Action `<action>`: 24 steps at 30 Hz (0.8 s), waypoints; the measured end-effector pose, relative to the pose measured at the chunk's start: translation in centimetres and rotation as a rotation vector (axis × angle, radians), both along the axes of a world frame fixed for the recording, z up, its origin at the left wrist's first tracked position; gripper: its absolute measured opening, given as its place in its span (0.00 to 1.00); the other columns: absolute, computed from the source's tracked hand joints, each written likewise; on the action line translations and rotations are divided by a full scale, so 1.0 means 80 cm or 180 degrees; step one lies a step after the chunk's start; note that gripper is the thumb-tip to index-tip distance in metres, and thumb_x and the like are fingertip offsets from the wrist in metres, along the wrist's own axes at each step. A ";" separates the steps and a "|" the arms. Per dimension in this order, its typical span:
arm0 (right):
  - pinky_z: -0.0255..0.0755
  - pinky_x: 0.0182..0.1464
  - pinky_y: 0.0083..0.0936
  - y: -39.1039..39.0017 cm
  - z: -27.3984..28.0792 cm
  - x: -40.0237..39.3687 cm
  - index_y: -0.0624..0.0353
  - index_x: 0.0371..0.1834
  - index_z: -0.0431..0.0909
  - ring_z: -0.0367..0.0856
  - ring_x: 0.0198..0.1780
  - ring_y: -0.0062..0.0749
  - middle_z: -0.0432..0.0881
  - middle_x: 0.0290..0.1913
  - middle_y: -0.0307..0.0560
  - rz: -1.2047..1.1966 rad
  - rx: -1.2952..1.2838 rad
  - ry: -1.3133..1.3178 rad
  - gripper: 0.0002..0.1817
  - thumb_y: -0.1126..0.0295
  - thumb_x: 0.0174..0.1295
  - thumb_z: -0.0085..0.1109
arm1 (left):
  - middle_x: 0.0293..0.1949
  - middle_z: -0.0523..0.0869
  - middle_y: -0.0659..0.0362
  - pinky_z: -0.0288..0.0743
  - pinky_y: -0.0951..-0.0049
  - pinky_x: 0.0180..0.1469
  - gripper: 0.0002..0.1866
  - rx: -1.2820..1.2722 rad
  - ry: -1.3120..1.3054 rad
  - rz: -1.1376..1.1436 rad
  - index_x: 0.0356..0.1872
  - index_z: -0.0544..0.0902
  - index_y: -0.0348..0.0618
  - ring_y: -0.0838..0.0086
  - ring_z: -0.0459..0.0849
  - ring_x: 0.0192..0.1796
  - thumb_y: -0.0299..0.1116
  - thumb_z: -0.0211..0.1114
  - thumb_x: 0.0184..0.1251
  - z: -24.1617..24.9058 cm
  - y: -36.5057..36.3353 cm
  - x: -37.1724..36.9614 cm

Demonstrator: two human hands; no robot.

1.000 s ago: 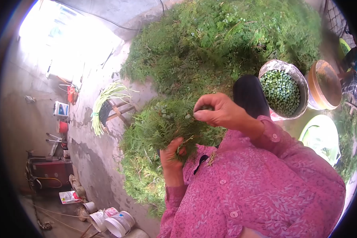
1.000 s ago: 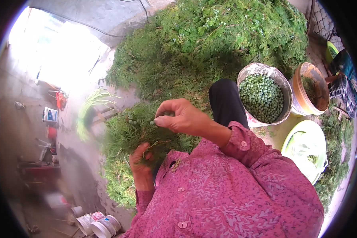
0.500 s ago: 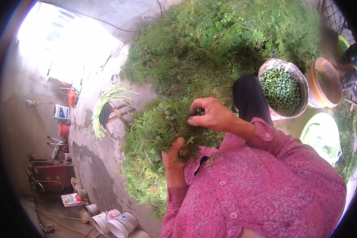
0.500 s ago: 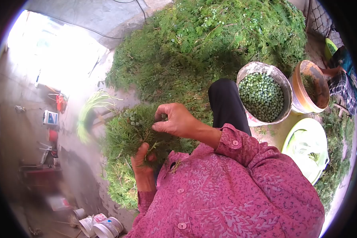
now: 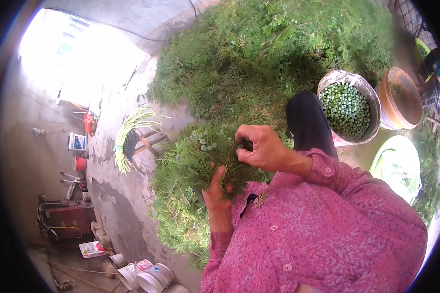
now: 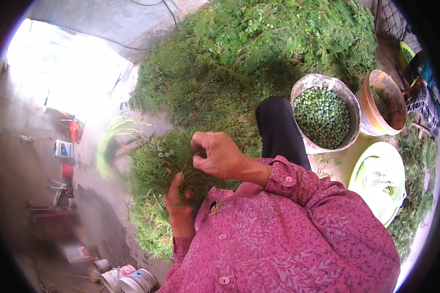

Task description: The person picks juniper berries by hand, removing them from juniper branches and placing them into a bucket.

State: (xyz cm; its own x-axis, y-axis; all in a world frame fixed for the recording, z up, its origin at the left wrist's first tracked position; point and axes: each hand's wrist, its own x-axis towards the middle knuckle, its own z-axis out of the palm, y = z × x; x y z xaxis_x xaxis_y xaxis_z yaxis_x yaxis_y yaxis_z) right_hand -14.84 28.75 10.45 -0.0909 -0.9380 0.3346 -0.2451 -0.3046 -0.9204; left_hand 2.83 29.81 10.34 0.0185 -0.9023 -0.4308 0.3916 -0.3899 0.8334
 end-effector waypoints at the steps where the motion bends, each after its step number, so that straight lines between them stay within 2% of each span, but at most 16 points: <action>1: 0.67 0.27 0.23 0.000 0.002 -0.003 0.63 0.29 0.73 0.72 0.22 0.25 0.74 0.20 0.44 0.0000 0.0001 -0.0002 0.08 0.70 0.49 0.60 | 0.40 0.80 0.61 0.62 0.86 0.12 0.20 0.0027 0.0103 0.0006 0.47 0.73 0.44 0.79 0.77 0.25 0.24 0.65 0.51 -0.003 -0.001 -0.001; 3: 0.64 0.21 0.16 -0.002 0.006 -0.020 0.60 0.27 0.72 0.68 0.19 0.17 0.73 0.20 0.39 0.0357 0.1019 -0.1357 0.04 0.75 0.49 0.57 | 0.39 0.80 0.61 0.62 0.85 0.12 0.19 0.0051 0.0214 0.0022 0.46 0.74 0.45 0.78 0.78 0.26 0.24 0.66 0.50 -0.008 -0.003 0.002; 5: 0.62 0.15 0.13 -0.014 -0.004 -0.059 0.59 0.28 0.73 0.69 0.17 0.15 0.73 0.22 0.37 0.0631 0.1484 -0.3337 0.04 0.77 0.49 0.56 | 0.37 0.80 0.61 0.61 0.84 0.12 0.19 0.0427 0.0352 0.0278 0.45 0.74 0.45 0.78 0.78 0.27 0.24 0.66 0.50 -0.011 -0.005 0.016; 7: 0.56 0.12 0.06 -0.006 0.005 -0.103 0.57 0.28 0.73 0.66 0.14 0.12 0.72 0.21 0.37 -0.0082 0.1306 -0.3420 0.04 0.79 0.51 0.54 | 0.37 0.80 0.61 0.62 0.84 0.13 0.20 0.0417 0.0446 0.0179 0.45 0.74 0.45 0.78 0.77 0.27 0.24 0.66 0.49 -0.015 -0.005 0.030; 9: 0.55 0.12 0.11 0.008 -0.006 -0.153 0.58 0.29 0.73 0.67 0.15 0.15 0.74 0.22 0.38 -0.0530 0.0538 -0.3407 0.06 0.81 0.51 0.53 | 0.36 0.80 0.61 0.62 0.84 0.13 0.20 0.0412 0.0541 0.0102 0.46 0.74 0.46 0.78 0.77 0.27 0.24 0.67 0.49 -0.012 -0.002 0.031; 10: 0.56 0.15 0.12 0.019 -0.011 -0.178 0.57 0.29 0.74 0.67 0.16 0.15 0.74 0.22 0.38 -0.1048 0.0235 -0.3078 0.06 0.82 0.50 0.52 | 0.36 0.80 0.61 0.62 0.84 0.13 0.21 0.0344 0.0276 0.0141 0.46 0.74 0.46 0.78 0.77 0.27 0.25 0.67 0.47 -0.003 0.001 0.027; 12: 0.64 0.21 0.14 0.046 -0.043 -0.237 0.58 0.33 0.76 0.71 0.21 0.18 0.76 0.24 0.37 -0.1856 -0.0179 -0.1808 0.09 0.81 0.50 0.53 | 0.35 0.80 0.61 0.62 0.84 0.14 0.23 0.0282 0.0024 0.0175 0.46 0.73 0.46 0.78 0.77 0.27 0.25 0.68 0.46 0.002 0.004 0.026; 14: 0.74 0.35 0.23 0.066 -0.070 -0.276 0.58 0.40 0.77 0.79 0.33 0.32 0.80 0.35 0.44 -0.2708 0.0505 0.0860 0.15 0.77 0.46 0.55 | 0.36 0.80 0.62 0.63 0.84 0.15 0.25 0.0060 0.0007 -0.0079 0.47 0.73 0.47 0.77 0.78 0.30 0.24 0.69 0.44 0.001 0.005 0.027; 15: 0.71 0.51 0.32 0.079 -0.079 -0.289 0.58 0.46 0.77 0.77 0.48 0.45 0.77 0.48 0.54 -0.2664 0.0828 0.2468 0.21 0.71 0.43 0.58 | 0.36 0.80 0.62 0.63 0.84 0.15 0.25 0.0068 0.0024 -0.0092 0.47 0.73 0.47 0.77 0.78 0.30 0.24 0.69 0.44 0.003 0.007 0.022; 16: 0.67 0.57 0.36 0.092 -0.089 -0.292 0.58 0.44 0.78 0.72 0.55 0.48 0.72 0.54 0.58 -0.2577 0.1549 0.2866 0.21 0.68 0.41 0.58 | 0.34 0.80 0.62 0.63 0.84 0.13 0.22 0.0105 -0.0085 0.0037 0.45 0.74 0.46 0.77 0.78 0.27 0.24 0.68 0.46 0.008 0.007 0.014; 17: 0.69 0.54 0.34 0.093 -0.093 -0.295 0.58 0.41 0.79 0.75 0.52 0.45 0.74 0.51 0.57 -0.2546 0.1337 0.2864 0.19 0.68 0.42 0.58 | 0.33 0.81 0.62 0.63 0.84 0.11 0.19 0.0149 -0.0203 0.0172 0.44 0.75 0.45 0.77 0.78 0.23 0.25 0.66 0.48 0.011 0.007 0.008; 19: 0.71 0.51 0.33 0.094 -0.099 -0.295 0.58 0.39 0.80 0.77 0.50 0.42 0.77 0.48 0.56 -0.2501 0.1155 0.2848 0.17 0.68 0.43 0.59 | 0.33 0.81 0.61 0.63 0.84 0.11 0.19 0.0172 -0.0248 0.0140 0.43 0.75 0.45 0.77 0.78 0.23 0.25 0.66 0.47 0.015 0.009 0.005; 21: 0.73 0.43 0.25 0.070 -0.054 -0.261 0.59 0.35 0.81 0.79 0.40 0.31 0.81 0.39 0.48 -0.1695 0.1728 0.0563 0.12 0.69 0.46 0.60 | 0.34 0.81 0.61 0.62 0.85 0.11 0.19 0.0178 -0.0302 0.0079 0.43 0.75 0.44 0.77 0.78 0.23 0.25 0.66 0.46 0.017 0.009 0.006; 23: 0.71 0.38 0.18 0.050 -0.019 -0.209 0.60 0.32 0.80 0.76 0.33 0.20 0.80 0.32 0.40 -0.0797 0.0949 -0.0142 0.08 0.71 0.50 0.61 | 0.37 0.80 0.61 0.63 0.84 0.16 0.26 0.0153 -0.0111 0.0017 0.47 0.73 0.47 0.76 0.78 0.31 0.23 0.69 0.42 0.019 0.008 0.009; 24: 0.71 0.37 0.17 0.043 -0.003 -0.177 0.62 0.32 0.79 0.75 0.33 0.18 0.79 0.31 0.38 -0.0423 0.0646 -0.0320 0.07 0.72 0.50 0.62 | 0.37 0.80 0.61 0.63 0.84 0.16 0.26 0.0148 -0.0114 0.0015 0.47 0.73 0.47 0.76 0.78 0.31 0.23 0.69 0.42 0.017 0.008 0.012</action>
